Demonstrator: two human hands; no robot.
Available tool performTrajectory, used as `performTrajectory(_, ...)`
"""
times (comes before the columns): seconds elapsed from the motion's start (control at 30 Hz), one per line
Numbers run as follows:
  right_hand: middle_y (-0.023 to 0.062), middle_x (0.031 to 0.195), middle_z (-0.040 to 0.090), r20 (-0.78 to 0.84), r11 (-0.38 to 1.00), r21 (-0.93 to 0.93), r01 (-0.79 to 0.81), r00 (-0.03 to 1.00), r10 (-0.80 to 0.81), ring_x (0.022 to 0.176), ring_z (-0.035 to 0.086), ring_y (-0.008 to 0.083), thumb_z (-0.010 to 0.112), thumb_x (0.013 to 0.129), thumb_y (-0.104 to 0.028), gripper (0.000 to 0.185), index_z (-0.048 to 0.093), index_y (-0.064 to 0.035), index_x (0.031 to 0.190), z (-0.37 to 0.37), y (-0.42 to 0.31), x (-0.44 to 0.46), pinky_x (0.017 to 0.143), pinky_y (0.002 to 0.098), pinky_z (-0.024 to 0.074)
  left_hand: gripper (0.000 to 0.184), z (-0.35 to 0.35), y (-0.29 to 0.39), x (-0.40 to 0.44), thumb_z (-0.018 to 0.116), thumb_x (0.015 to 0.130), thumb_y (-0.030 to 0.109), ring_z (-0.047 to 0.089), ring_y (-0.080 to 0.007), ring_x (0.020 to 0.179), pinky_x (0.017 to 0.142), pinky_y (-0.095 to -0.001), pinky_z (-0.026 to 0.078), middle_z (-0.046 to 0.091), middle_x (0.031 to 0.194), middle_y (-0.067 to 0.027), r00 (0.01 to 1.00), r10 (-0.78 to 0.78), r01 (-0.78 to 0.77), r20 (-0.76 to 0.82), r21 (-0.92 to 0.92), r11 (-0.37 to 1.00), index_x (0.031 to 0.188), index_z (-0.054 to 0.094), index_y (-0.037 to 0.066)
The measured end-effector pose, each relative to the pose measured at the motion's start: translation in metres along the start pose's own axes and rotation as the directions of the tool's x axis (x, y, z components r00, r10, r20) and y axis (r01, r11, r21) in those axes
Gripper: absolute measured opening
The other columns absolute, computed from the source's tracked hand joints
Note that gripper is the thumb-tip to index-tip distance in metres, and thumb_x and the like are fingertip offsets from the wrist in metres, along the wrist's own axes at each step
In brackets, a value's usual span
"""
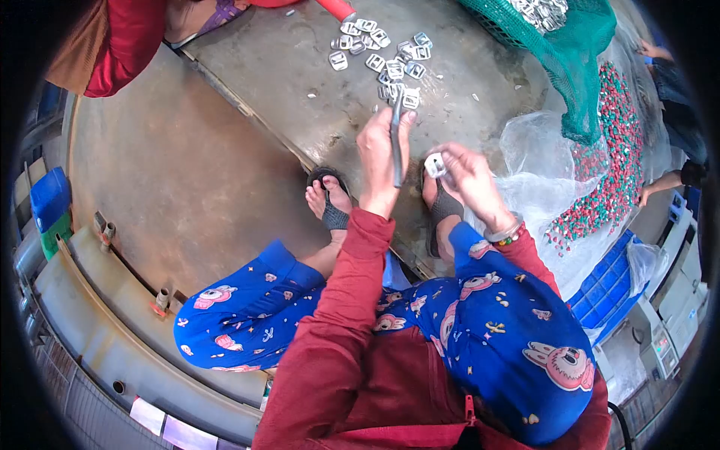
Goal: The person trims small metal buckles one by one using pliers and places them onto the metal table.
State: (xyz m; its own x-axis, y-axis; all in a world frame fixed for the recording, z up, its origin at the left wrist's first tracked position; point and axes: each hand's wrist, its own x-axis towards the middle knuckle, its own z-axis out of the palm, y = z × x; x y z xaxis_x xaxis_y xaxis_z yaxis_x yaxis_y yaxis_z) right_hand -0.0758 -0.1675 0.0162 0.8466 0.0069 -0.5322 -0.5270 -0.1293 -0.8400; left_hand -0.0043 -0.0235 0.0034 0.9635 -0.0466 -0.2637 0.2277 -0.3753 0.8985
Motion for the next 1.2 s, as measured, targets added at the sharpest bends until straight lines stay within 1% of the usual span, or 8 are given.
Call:
performTrajectory(0.1, 0.0035, 0.08, 0.059, -0.095, 0.985, 0.144, -0.089, 0.99, 0.103, 0.063, 0.053, 0.0112, 0.041, 0.094, -0.013, 0.024, 0.057, -0.0001, 0.107, -0.006, -0.001, 0.005, 0.056, 0.0264, 0.0429, 0.019, -0.008, -0.001, 0.001, 0.064, 0.084, 0.017, 0.058, -0.0214, 0.072, 0.063, -0.0328, 0.044, 0.061, 0.083, -0.014, 0.986, 0.057, -0.02, 0.154, -0.236, 0.971, 0.096, 0.067, 0.003)
performTrajectory(0.2, 0.0063, 0.086, 0.06, -0.114, 0.963, 0.236, -0.13, 0.98, 0.16, 0.068, 0.053, 0.012, 0.04, 0.094, -0.013, 0.026, 0.051, 0.0017, 0.113, -0.008, -0.008, 0.008, 0.059, 0.0254, 0.0439, 0.026, -0.006, 0.002, -0.012, 0.068, 0.08, 0.016, 0.059, -0.025, 0.072, 0.064, -0.0349, 0.045, 0.058, 0.08, -0.0123, 0.914, 0.227, -0.21, 0.337, -0.088, 0.974, 0.104, 0.067, 0.005)
performTrajectory(0.4, 0.0102, 0.081, 0.061, -0.257, 0.997, 0.059, -0.056, 0.964, 0.07, 0.064, 0.053, 0.0115, 0.042, 0.093, -0.011, 0.021, 0.053, 0.0028, 0.105, -0.008, 0.007, 0.01, 0.058, 0.0273, 0.0446, 0.012, 0.015, 0.008, -0.032, 0.068, 0.078, 0.008, 0.058, -0.0277, 0.067, 0.058, -0.0353, 0.045, 0.052, 0.073, -0.0122, 0.948, 0.251, -0.269, 0.198, 0.073, 0.96, 0.087, 0.064, 0.002)
performTrajectory(0.73, -0.0014, 0.072, 0.053, -0.204, 0.902, 0.396, -0.174, 0.941, 0.271, 0.057, 0.042, 0.0031, 0.04, 0.098, -0.014, 0.022, 0.056, -0.001, 0.105, -0.009, 0.0, 0.005, 0.047, 0.0197, 0.0348, 0.011, 0.04, -0.008, -0.054, 0.063, 0.076, 0.0, 0.058, -0.0352, 0.068, 0.058, -0.04, 0.047, 0.05, 0.084, -0.0161, 0.886, 0.462, -0.463, 0.036, 0.046, 0.885, 0.085, 0.056, 0.0)
performTrajectory(0.83, 0.0166, 0.068, 0.06, -0.329, 0.977, -0.212, 0.016, 0.94, -0.087, 0.059, 0.059, 0.0262, 0.042, 0.094, -0.015, 0.024, 0.058, 0.0013, 0.102, -0.003, 0.007, 0.009, 0.058, 0.0371, 0.0459, 0.01, 0.036, -0.01, -0.049, 0.064, 0.078, 0.002, 0.058, -0.0333, 0.07, 0.061, -0.038, 0.047, 0.054, 0.082, -0.0162, 0.947, 0.321, -0.32, 0.026, -0.045, 0.946, 0.086, 0.06, -0.002)
performTrajectory(0.87, 0.0218, 0.075, 0.062, -0.338, 0.981, -0.191, 0.042, 0.935, -0.106, 0.068, 0.062, 0.0338, 0.041, 0.094, -0.016, 0.024, 0.059, 0.0003, 0.1, -0.001, 0.004, 0.009, 0.064, 0.0404, 0.0473, 0.01, 0.033, -0.009, -0.045, 0.064, 0.078, 0.003, 0.059, -0.033, 0.07, 0.062, -0.0375, 0.046, 0.055, 0.081, -0.016, 0.963, 0.268, -0.264, 0.034, -0.092, 0.96, 0.086, 0.06, -0.002)
performTrajectory(1.07, 0.0252, 0.076, 0.061, -0.249, 0.922, -0.387, 0.015, 0.961, -0.121, 0.076, 0.062, 0.0399, 0.041, 0.093, -0.014, 0.024, 0.058, 0.0015, 0.099, -0.001, -0.011, 0.006, 0.068, 0.0436, 0.0469, 0.007, 0.029, -0.003, -0.044, 0.061, 0.081, 0.004, 0.058, -0.0327, 0.074, 0.066, -0.038, 0.046, 0.057, 0.081, -0.0159, 0.986, 0.166, -0.166, 0.018, 0.018, 0.986, 0.086, 0.062, -0.002)
performTrajectory(1.2, 0.018, 0.079, 0.063, -0.238, 0.921, -0.388, -0.032, 0.969, -0.067, 0.074, 0.063, 0.0253, 0.04, 0.095, -0.015, 0.025, 0.058, 0.0019, 0.099, -0.005, -0.011, 0.001, 0.069, 0.0364, 0.0474, 0.011, 0.03, 0.0, -0.049, 0.058, 0.084, 0.004, 0.057, -0.0335, 0.078, 0.068, -0.0386, 0.046, 0.054, 0.085, -0.0173, 0.988, 0.139, -0.14, 0.074, 0.018, 0.99, 0.094, 0.06, -0.001)
